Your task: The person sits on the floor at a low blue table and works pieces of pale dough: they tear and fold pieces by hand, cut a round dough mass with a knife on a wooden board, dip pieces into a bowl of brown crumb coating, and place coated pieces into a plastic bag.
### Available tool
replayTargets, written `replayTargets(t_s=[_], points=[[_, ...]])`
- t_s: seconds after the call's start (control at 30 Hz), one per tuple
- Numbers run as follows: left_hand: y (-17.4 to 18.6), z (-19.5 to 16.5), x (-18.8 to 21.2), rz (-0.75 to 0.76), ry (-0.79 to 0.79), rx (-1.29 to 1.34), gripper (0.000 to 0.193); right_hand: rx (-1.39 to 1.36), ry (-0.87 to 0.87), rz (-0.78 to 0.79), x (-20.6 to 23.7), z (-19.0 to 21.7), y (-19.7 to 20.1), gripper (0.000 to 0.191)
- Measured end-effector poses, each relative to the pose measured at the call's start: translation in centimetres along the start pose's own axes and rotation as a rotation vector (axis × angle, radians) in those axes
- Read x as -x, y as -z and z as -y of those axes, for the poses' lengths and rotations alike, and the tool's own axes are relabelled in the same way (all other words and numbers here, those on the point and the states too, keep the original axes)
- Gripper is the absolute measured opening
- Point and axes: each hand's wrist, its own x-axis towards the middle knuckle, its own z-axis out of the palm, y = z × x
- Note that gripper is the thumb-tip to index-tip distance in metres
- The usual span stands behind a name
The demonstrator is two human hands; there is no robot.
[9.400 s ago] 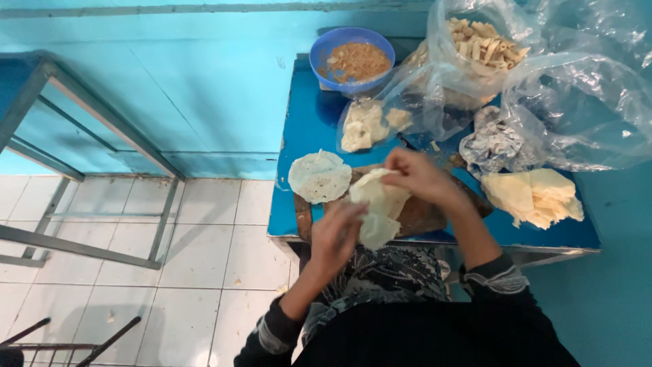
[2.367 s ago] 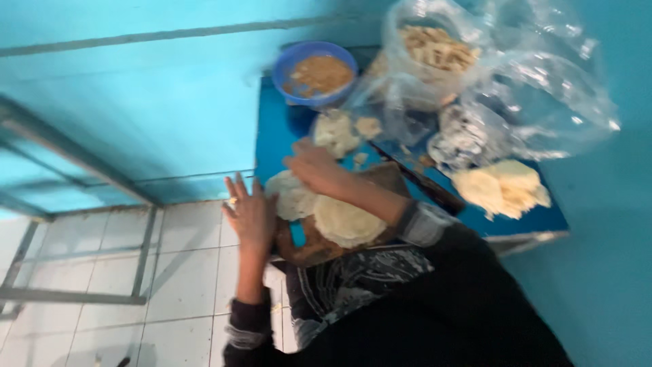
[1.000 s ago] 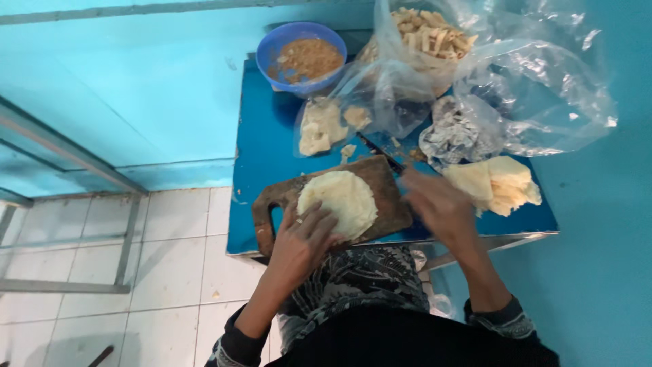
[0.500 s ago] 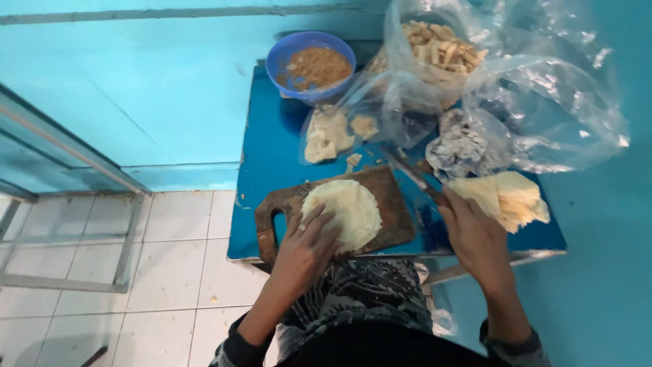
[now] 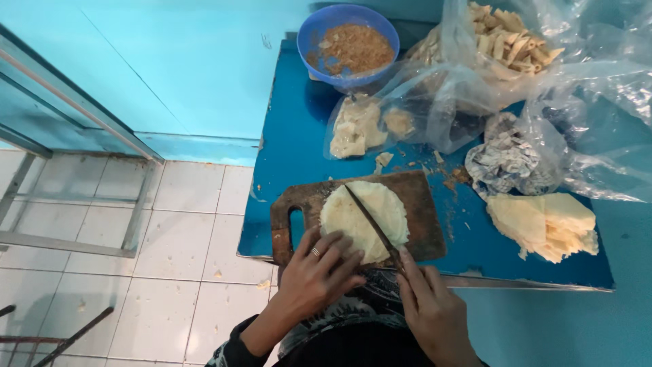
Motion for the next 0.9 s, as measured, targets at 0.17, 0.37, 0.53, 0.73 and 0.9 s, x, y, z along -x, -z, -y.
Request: replayTargets(t_s=[0.17,0.37,0.53,0.73,0.9], points=[[1.9,1.6,-1.8,0.128,-0.028,0.077,0.049,0.131,0.068,-0.045,1.2,0.4,-0.9,0.059],[2.5,6.4,-10.8,0.618,-0.137,-0.05,0.077,0.262,0.202,-0.014,1.0,0.5,-0.7,0.061],[1.6,6.3,-14.2,0.89,-0.203,-0.197,0.084,0.319,0.249,-0.022,0.7,1.2,0.0,0.057],[1.0,6.7,-13.1,0.808,-0.265,-0.296,0.092,0.426,0.328,-0.027,-1.2,2.4,0.1,0.056],[0.9,6.5,-13.0,0.847,-0.234,-0.386,0.094,0.268,0.384,-0.056,-1.3,1.6,0.6,0.054]])
